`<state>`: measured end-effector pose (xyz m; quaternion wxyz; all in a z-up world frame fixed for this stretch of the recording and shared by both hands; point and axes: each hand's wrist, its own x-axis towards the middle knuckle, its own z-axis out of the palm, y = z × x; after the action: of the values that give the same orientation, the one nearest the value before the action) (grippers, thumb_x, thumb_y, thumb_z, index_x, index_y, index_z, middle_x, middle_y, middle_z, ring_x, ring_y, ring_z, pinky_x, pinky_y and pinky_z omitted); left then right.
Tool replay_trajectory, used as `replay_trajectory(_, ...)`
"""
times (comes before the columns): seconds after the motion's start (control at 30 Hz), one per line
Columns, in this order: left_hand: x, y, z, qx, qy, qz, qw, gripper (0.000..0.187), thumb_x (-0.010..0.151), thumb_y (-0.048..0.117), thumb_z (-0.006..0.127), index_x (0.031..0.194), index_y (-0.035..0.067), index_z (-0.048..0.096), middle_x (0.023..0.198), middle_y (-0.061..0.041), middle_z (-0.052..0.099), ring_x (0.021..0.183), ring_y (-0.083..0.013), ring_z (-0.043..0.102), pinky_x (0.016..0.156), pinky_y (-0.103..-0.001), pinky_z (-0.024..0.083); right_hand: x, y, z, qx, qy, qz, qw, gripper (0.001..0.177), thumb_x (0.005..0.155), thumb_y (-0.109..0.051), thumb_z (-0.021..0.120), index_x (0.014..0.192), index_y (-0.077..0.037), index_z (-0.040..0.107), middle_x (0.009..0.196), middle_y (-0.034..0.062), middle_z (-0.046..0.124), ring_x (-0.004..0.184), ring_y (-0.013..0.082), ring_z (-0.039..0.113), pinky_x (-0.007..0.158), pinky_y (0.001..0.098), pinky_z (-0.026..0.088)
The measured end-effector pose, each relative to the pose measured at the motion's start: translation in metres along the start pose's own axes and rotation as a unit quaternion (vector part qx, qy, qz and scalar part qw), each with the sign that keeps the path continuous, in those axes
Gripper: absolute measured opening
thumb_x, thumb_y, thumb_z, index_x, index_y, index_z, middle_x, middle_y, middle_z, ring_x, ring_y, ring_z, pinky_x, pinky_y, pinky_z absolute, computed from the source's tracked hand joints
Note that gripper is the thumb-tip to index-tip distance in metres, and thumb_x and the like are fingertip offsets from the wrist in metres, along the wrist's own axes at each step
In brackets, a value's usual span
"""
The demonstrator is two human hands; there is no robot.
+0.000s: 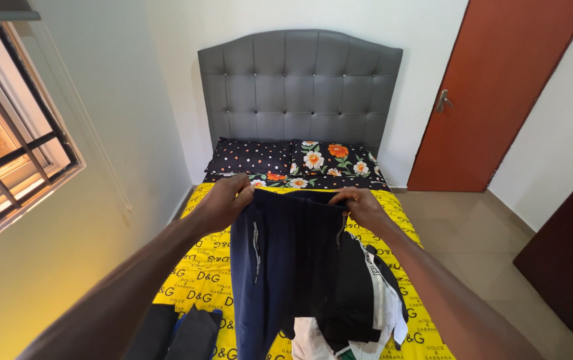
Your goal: Fold various pieces of clothing on a bed and stack them into neat piles.
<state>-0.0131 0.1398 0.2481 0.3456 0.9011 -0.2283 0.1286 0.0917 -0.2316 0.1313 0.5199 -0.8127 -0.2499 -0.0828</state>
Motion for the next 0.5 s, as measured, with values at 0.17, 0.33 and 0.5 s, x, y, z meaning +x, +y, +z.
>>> replay_trajectory(0.17,-0.003,-0.002,-0.012,0.145,-0.016,0.057,0.988,0.032,0.102,0.028,0.053,0.089,-0.002,0.055,0.084,-0.016,0.058,0.081,-0.0332,0.057,0.078,-0.048,0.046,-0.020,-0.053,-0.009,-0.172,-0.017,0.061,0.983,0.029,0.094,-0.004,0.053,0.107,-0.007,0.079,0.085,0.0108,0.074,0.068,0.0147,0.060,0.064,0.0294,0.050)
replay_trajectory(0.33,-0.009,-0.009,-0.020,0.217,-0.034,0.102,0.970,0.025,0.101,0.031,0.053,0.097,0.007,0.060,0.096,-0.012,0.060,0.098,-0.0330,0.056,0.093,-0.048,0.044,-0.030,-0.066,-0.029,-0.152,-0.094,-0.028,0.983,0.026,0.092,-0.020,0.058,0.103,-0.005,0.077,0.088,0.0065,0.072,0.076,0.0147,0.064,0.069,0.0320,0.052)
replay_trajectory(0.5,-0.014,-0.017,-0.021,0.297,-0.080,0.162,0.938,0.043,0.090,0.051,0.065,0.098,0.010,0.063,0.100,-0.006,0.063,0.108,-0.0276,0.055,0.104,-0.044,0.041,-0.029,-0.074,-0.041,-0.307,-0.120,-0.029,0.944,0.056,0.089,-0.051,0.074,0.092,0.004,0.067,0.084,0.0126,0.062,0.079,0.0266,0.063,0.073,0.0405,0.050)
